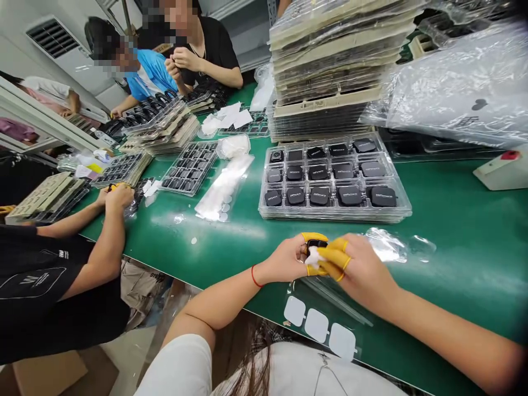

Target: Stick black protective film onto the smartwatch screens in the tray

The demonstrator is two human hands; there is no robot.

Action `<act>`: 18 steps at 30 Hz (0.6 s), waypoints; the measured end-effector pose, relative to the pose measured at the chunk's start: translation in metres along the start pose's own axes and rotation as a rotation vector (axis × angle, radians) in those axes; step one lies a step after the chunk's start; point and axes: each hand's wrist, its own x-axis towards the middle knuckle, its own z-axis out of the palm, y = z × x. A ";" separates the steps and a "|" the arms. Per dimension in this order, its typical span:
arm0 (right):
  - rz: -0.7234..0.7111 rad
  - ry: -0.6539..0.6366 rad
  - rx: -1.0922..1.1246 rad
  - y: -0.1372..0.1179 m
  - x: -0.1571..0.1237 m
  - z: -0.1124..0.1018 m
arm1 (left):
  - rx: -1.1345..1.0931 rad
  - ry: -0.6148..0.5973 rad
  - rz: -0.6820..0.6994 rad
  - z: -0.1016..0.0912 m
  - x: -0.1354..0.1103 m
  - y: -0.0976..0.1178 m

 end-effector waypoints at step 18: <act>0.365 -0.164 -0.137 0.028 0.015 -0.012 | 0.067 0.104 0.008 0.004 -0.001 0.005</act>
